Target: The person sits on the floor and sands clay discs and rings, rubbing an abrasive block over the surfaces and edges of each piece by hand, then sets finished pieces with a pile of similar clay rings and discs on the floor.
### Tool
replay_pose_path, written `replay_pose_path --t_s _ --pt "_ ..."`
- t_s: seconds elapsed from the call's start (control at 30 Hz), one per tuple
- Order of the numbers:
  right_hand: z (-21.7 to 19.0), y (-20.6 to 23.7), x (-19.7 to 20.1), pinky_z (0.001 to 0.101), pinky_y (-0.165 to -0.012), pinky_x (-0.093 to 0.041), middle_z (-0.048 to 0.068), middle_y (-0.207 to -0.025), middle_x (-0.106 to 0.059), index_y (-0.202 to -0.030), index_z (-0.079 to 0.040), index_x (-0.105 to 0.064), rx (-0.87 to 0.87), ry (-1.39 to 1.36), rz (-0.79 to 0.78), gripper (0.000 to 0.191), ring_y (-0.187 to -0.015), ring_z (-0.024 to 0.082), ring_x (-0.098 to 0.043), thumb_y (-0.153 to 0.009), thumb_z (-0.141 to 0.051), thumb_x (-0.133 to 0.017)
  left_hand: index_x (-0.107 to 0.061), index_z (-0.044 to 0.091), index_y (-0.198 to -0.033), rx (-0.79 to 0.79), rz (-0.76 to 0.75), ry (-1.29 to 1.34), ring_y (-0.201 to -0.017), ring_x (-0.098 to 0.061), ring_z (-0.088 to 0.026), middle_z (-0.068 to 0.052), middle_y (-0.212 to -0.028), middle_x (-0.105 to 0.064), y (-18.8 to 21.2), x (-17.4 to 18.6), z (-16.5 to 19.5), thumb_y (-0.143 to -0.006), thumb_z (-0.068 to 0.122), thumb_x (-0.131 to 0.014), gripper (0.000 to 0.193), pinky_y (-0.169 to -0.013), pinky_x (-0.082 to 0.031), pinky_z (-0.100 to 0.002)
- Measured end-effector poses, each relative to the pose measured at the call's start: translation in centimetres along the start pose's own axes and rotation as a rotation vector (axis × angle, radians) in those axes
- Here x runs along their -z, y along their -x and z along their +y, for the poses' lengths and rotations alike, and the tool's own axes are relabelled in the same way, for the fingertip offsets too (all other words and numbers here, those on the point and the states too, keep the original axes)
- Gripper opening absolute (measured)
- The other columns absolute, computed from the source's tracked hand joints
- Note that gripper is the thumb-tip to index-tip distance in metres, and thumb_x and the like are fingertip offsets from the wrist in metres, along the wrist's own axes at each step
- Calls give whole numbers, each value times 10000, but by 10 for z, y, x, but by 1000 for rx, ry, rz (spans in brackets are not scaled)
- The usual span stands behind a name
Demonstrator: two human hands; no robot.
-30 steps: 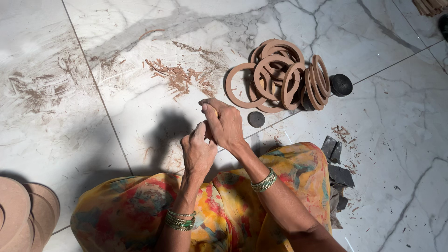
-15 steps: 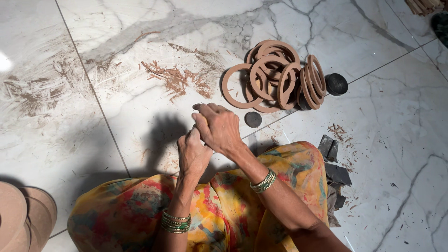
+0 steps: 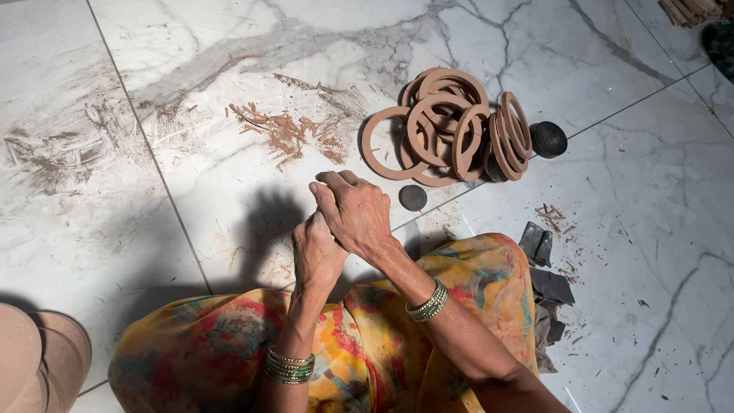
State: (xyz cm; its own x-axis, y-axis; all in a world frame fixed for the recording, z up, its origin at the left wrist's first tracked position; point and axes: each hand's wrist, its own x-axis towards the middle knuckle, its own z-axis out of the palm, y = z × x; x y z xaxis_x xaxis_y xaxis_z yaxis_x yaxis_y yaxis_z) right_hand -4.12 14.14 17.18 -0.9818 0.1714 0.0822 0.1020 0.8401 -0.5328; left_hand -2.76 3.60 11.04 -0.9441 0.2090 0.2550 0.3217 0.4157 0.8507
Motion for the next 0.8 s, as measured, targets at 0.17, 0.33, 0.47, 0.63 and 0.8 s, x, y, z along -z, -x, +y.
replay_pose_path --t_s 0.17,0.33,0.47,0.63,0.8 --pt "4 -7 -9 454 -646 -521 187 -813 -769 -1045 -78 -777 -89 -154 -41 511 -718 328 -699 -985 -486 -475 -638 -11 -1013 -12 28 69 -828 -720 -407 -199 -870 -719 4 -1 -5 -808 38 -735 232 -735 -558 -454" --pt "34 -39 -24 413 -640 -574 221 -850 -759 -966 28 -718 -512 -1231 -305 633 -697 306 -699 -1035 -517 -403 -671 -15 -1178 -3 100 95 -824 -710 -423 -225 -927 -738 6 -2 0 -791 133 -832 445 -756 -529 -497" --pt "34 -38 -22 429 -637 -579 210 -823 -741 -909 -10 -696 -641 -1317 -222 572 -691 283 -696 -1032 -492 -415 -655 -29 -1182 34 85 107 -845 -702 -439 -239 -937 -728 4 -7 3 -792 141 -834 461 -771 -528 -498" --pt "8 -8 -9 411 -621 -500 109 -798 -726 -955 -74 -721 204 -177 159 362 -679 252 -659 -999 -398 -566 -671 -26 -956 78 -26 -66 -815 -691 -441 -224 -854 -730 6 -8 -5 -773 6 -744 199 -778 -521 -518" --pt "3 -9 -17 380 -596 -524 100 -729 -714 -909 -42 -729 26 -338 174 373 -610 215 -653 -988 -387 -609 -666 -30 -945 58 56 65 -743 -715 -387 -178 -785 -719 6 -8 -8 -752 -7 -730 205 -723 -542 -472"
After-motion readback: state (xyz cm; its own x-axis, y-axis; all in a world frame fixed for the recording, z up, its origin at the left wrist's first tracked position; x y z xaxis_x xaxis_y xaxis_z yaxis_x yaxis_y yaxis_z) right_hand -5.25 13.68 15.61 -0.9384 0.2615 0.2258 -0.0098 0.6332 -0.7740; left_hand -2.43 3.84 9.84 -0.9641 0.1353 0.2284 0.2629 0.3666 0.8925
